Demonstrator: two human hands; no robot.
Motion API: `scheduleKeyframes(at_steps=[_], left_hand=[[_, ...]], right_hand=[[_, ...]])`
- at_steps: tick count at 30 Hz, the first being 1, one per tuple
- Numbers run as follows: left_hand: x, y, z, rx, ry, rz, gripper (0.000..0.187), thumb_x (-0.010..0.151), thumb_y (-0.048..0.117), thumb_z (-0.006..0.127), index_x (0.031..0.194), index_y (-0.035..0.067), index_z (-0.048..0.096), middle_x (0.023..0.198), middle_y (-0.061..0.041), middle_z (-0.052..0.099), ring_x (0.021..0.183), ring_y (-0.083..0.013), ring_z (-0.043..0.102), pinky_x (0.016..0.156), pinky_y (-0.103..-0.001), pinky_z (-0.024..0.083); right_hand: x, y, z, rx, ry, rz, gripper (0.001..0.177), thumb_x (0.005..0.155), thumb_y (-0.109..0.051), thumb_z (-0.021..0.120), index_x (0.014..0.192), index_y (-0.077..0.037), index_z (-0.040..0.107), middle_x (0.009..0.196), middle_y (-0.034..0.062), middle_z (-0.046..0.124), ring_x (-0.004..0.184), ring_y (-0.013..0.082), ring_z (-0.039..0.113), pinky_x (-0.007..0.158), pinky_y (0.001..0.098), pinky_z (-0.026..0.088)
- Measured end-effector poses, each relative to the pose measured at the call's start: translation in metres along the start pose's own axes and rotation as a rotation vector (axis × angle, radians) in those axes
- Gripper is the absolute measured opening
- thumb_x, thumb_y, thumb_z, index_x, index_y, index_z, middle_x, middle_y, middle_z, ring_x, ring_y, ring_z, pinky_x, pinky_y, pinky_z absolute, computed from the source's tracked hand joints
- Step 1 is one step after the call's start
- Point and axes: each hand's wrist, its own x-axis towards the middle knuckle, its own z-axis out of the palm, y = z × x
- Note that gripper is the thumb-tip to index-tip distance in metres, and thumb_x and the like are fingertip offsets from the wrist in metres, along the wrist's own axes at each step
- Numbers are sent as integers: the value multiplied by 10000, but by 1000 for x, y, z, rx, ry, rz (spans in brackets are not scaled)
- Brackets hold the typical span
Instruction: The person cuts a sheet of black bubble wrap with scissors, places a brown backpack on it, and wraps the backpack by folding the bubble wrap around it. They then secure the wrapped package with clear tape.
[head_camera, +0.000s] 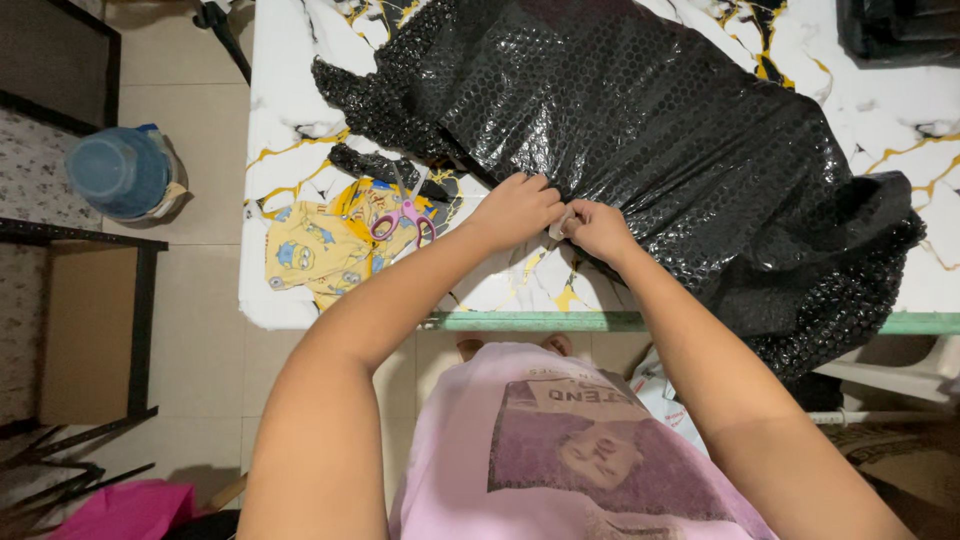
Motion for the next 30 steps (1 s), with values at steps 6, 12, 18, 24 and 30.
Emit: scheduleKeyframes(at_steps=[6,12,18,24,30], left_hand=[[12,-8,-6,190,154,272,105,854,256,627,930,183,628,906,24,578,926,-183,556,757,-345,432],[21,-14,-5,187,86,328,118,907,280,663,925,173,618,911,26,556,955,-188,553,795,-353,432],[13,-13,10,-399,260,-196,229,772,273,699,951,136,655,982,-59,612,964,-304,604,728,-428,514],[28,-7,13,-713,61,-551,134,814,240,656,857,113,649,908,-90,636,848,-345,644,711,-475,512],[45,-4,14,-710,80,-440,131,848,234,616,888,110,621,922,-103,681,876,-353,675,745,-458,529]], right_hand=[[7,12,2,176,-50,57,163,909,-155,648,1011,-64,736,870,52,768,772,105,706,724,292,560],[9,21,8,441,-112,19,179,970,-173,630,1100,-58,672,918,4,727,822,86,684,731,263,580],[-3,18,1,699,-112,115,293,986,-364,571,1165,-164,454,953,-12,685,852,85,696,774,267,563],[-5,20,1,375,-157,-81,358,1052,-398,614,1252,-101,628,1032,66,653,905,120,572,823,302,503],[-8,28,3,731,-287,-26,372,1011,-418,551,1243,-135,622,1218,-12,677,1142,77,633,996,265,510]])
